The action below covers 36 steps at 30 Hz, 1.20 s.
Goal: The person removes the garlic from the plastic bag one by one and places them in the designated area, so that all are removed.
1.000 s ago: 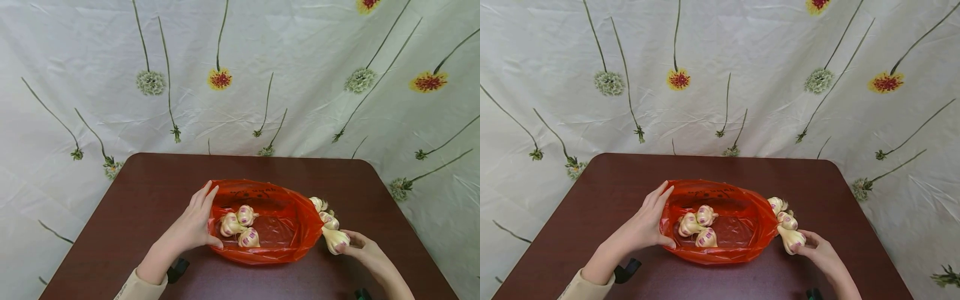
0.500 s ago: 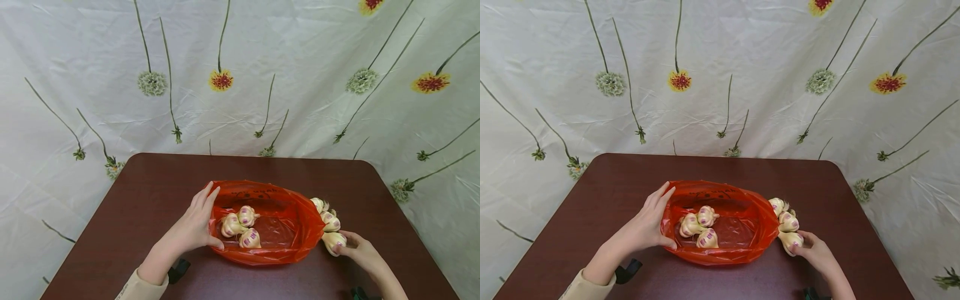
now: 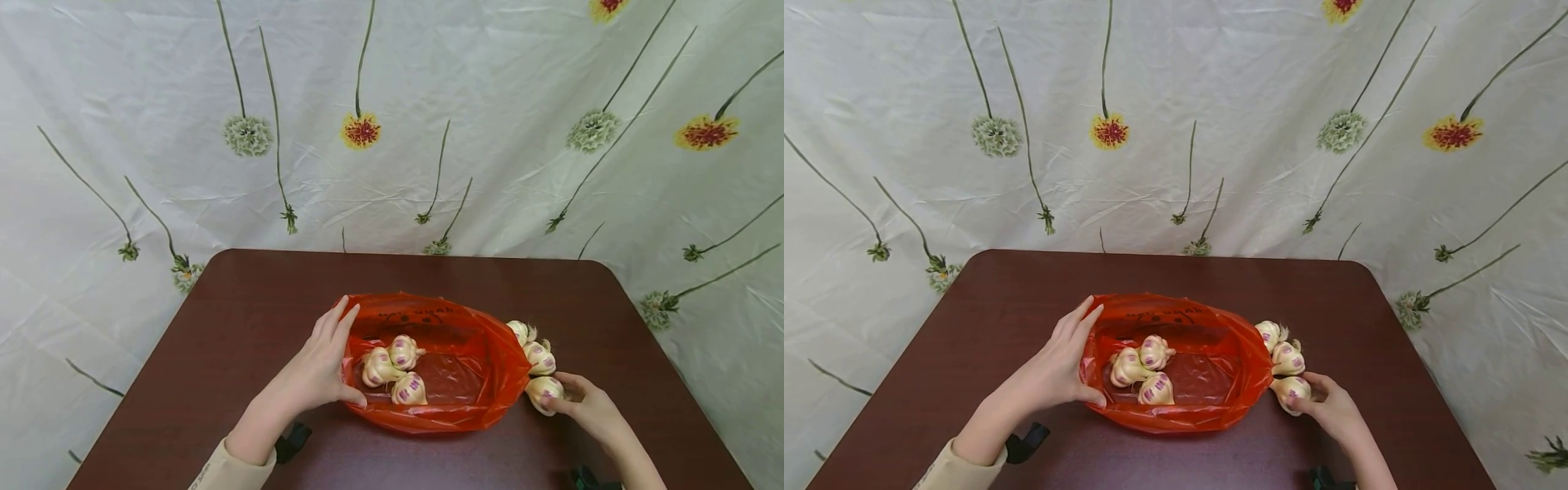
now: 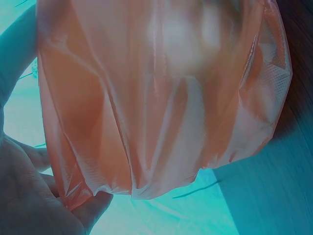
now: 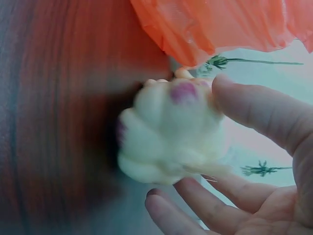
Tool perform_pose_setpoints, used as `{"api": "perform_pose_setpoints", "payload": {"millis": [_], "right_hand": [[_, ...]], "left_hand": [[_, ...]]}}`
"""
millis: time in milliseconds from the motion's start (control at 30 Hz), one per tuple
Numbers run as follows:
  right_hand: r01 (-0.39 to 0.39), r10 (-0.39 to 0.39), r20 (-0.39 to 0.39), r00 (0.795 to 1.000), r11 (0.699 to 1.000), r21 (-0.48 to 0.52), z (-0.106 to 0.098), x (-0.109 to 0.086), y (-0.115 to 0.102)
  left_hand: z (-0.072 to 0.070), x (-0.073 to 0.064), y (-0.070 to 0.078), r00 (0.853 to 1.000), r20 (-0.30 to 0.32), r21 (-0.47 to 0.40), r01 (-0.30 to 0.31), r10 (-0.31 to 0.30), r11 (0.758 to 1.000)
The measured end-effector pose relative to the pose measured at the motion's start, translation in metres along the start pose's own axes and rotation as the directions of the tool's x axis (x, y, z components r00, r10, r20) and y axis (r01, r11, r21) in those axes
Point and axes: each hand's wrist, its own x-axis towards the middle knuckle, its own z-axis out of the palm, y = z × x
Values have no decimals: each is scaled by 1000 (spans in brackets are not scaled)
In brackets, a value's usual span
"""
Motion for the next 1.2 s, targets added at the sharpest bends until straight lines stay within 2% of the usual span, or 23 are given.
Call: {"api": "perform_pose_setpoints", "payload": {"millis": [200,400,633,800,1000,1200], "right_hand": [[3,-3,-2,1000,1000,-8,-9,-8,-10],[35,-35,-18,999,999,-21,-22,-15,-30],[139,-140,-42,989,990,-23,-27,-21,-59],[218,-218,-67,974,976,3,-26,-24,-86],[323,-319,-97,943,946,25,-22,-24,-119],[408,-403,-72,912,910,78,-14,-23,-149]], "left_hand": [[1,0,-1,1000,-6,-1,-7,7,1000],[0,0,-2,1000,-12,1,-8,8,1000],[1,0,-2,1000,-16,-5,-11,11,1000],[2,0,-2,1000,-21,-4,-16,16,1000],[2,-1,-2,1000,-21,-1,-22,22,1000],[2,-2,-1,1000,-18,-8,-16,16,1000]]}}
